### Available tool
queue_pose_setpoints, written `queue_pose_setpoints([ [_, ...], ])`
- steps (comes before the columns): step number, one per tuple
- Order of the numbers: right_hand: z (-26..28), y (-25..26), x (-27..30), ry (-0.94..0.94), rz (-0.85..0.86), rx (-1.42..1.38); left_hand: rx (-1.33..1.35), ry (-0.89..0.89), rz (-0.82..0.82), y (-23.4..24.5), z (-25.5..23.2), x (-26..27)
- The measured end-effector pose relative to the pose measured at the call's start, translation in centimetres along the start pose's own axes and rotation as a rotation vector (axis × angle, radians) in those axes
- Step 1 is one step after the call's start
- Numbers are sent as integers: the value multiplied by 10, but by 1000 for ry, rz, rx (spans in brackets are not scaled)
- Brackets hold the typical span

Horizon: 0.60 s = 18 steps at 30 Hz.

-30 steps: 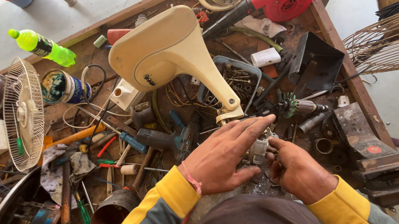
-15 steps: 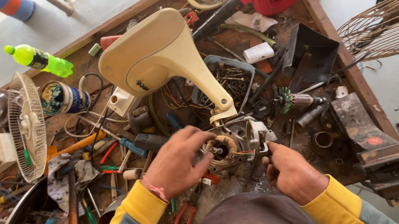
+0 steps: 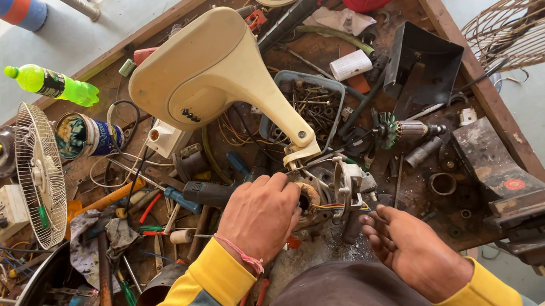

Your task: The person disassembles a small electrical component, uses a power drill to remove fasteners, and manipulates internal wires and parts. They retrieve small hardware from a drawer and continue adjusting the component on a cluttered workbench.

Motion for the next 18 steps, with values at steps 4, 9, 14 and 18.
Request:
queue_pose_setpoints([
  [4, -6, 13, -7, -37, -29, -16, -9, -9, -3, -3, 0, -3],
  [9, -13, 18, -12, -58, -78, -64, 70, 28, -6, -3, 3, -3],
  [14, -21, 18, -16, -56, -90, -11, 70, 27, -5, -2, 1, -1],
  [18, -29, 14, -15, -86, -77, -10, 61, 48, 20, -2, 1, -2],
])
Point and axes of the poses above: each hand's wrist, its own x-axis away from the middle knuckle, its own y-axis out of the back of the hand, z = x × y, the point moved 4 cm from there along -x, towards the middle knuckle, and after that the axes turned 10 degrees about -y, right-handed, at the moved point
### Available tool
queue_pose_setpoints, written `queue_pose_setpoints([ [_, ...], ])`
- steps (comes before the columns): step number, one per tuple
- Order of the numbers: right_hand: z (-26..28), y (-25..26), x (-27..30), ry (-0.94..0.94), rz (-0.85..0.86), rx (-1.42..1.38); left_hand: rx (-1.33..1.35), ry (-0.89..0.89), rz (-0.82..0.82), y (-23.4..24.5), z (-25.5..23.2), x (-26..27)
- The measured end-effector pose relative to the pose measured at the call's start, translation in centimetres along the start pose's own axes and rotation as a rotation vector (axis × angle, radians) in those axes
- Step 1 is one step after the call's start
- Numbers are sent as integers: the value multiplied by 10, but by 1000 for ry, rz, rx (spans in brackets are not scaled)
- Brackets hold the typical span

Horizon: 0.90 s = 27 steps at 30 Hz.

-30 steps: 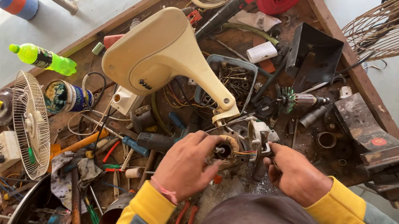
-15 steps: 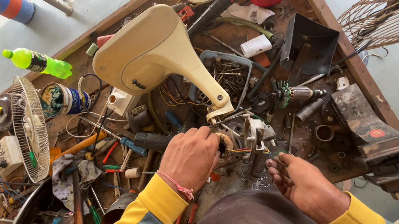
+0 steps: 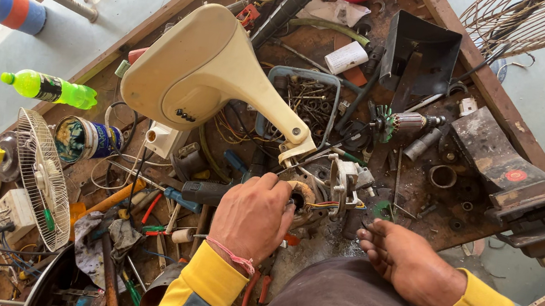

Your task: The person disassembles a small electrical component, uses a power drill to remove fasteners, and manipulates internal wires and parts. They retrieve small hardware from a drawer and continue adjusting the component on a cluttered workbench.

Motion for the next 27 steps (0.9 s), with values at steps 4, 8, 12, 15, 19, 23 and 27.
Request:
queue_pose_setpoints([
  [4, -4, -4, 4, -8, -12, 6, 10, 4, 12, -1, 1, -1],
  [8, -5, -7, 8, -2, 3, 10, -2, -22, 3, -1, 1, -1],
  [12, -6, -8, 8, -2, -2, 12, -18, -48, 0, 0, 1, -1],
  [15, -6, -9, 8, -8, -16, 33, -19, -43, 10, -1, 1, -2],
  [19, -7, -14, 14, -5, -22, 53, -10, -31, 9, -2, 1, -3],
  [23, -7, -28, 27, -1, -7, 112, -18, -55, -5, -1, -1, -2],
  [27, -8, -44, 45, 61, 37, 201, -14, -55, 15, 2, 1, -2],
])
Point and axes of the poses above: each hand's wrist, its own x-axis away from the middle knuckle, its own y-axis out of the back of the hand, z = x × y, the point moved 4 cm from there along -x, towards the middle knuckle, and after that the axes turned 10 degrees about -y, right-handed, at the moved point
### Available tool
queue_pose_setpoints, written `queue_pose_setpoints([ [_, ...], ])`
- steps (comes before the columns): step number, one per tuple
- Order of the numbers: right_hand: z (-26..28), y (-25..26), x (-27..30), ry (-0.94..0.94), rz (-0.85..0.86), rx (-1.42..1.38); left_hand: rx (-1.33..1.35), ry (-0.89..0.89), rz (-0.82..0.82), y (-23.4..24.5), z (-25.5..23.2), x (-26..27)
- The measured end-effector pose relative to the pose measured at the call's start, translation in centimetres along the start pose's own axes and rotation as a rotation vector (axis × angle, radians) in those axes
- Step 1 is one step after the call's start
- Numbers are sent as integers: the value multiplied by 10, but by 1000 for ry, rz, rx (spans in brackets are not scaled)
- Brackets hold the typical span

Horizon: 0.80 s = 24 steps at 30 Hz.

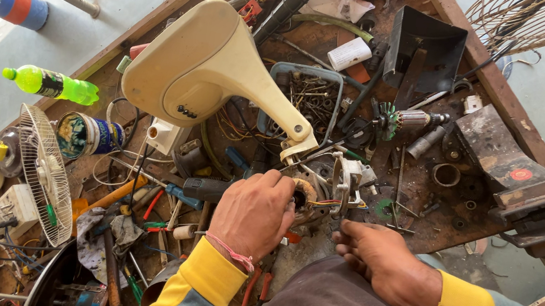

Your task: The person disassembles a small electrical component, uses a power drill to remove fasteners, and manipulates internal wires and parts. They retrieve small hardware from a drawer and continue adjusting the component on a cluttered workbench.

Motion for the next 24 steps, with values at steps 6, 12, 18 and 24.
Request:
queue_pose_setpoints([
  [6, 4, -10, 10, 7, -34, 19, 12, 10, 9, 4, -1, -1],
  [12, 2, -6, 0, -12, -34, -22, 121, 30, -18, 8, 2, 4],
  [18, 0, -3, -9, -28, -33, -67, 173, 47, -41, 1, 2, 5],
  [24, -2, -1, -11, -19, -33, -63, 234, 54, -56, 1, 4, 9],
])
Point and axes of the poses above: each hand's wrist, its own x-axis away from the middle knuckle, its own y-axis out of the back of the hand, z = x × y, the point moved 4 cm from there along -x, towards the middle knuckle, and after that the axes turned 10 degrees about -y, right-handed, at the moved point
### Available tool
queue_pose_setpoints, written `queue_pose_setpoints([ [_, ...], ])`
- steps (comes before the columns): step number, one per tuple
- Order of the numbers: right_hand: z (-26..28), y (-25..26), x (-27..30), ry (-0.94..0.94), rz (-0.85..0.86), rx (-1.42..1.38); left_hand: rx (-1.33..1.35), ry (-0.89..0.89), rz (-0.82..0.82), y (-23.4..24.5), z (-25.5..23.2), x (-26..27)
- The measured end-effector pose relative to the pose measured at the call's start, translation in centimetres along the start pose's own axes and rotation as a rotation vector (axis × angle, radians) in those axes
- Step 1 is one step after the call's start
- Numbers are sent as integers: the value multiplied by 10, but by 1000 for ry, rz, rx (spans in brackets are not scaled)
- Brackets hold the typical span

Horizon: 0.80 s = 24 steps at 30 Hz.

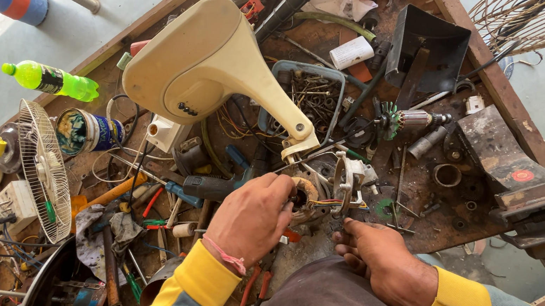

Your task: The person disassembles a small electrical component, uses a power drill to remove fasteners, and manipulates internal wires and parts. They retrieve small hardware from a drawer and continue adjusting the component on a cluttered workbench.

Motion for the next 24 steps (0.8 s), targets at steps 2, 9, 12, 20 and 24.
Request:
queue_pose_setpoints([
  [2, 0, 2, 1, -11, -9, 4, 12, 5, -1, 3, 0, 1],
  [9, -2, 3, 0, -20, -55, 61, 33, 33, -14, 21, -4, 2],
  [12, -2, 4, 5, -30, -55, 75, 10, 14, -10, 28, -10, 3],
  [20, 3, -14, 76, 108, 173, 3, 701, 233, -160, 27, -22, 25],
  [24, -2, -37, 122, 138, 228, -33, 933, 81, -312, 17, -25, 35],
])
Point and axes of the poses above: each hand's wrist, its own x-axis away from the middle knuckle, its own y-axis out of the back of the hand, z = x × y, the point moved 4 cm from there along -x, towards the middle knuckle, and after that the axes turned 10 degrees about -y, right-handed, at the moved point
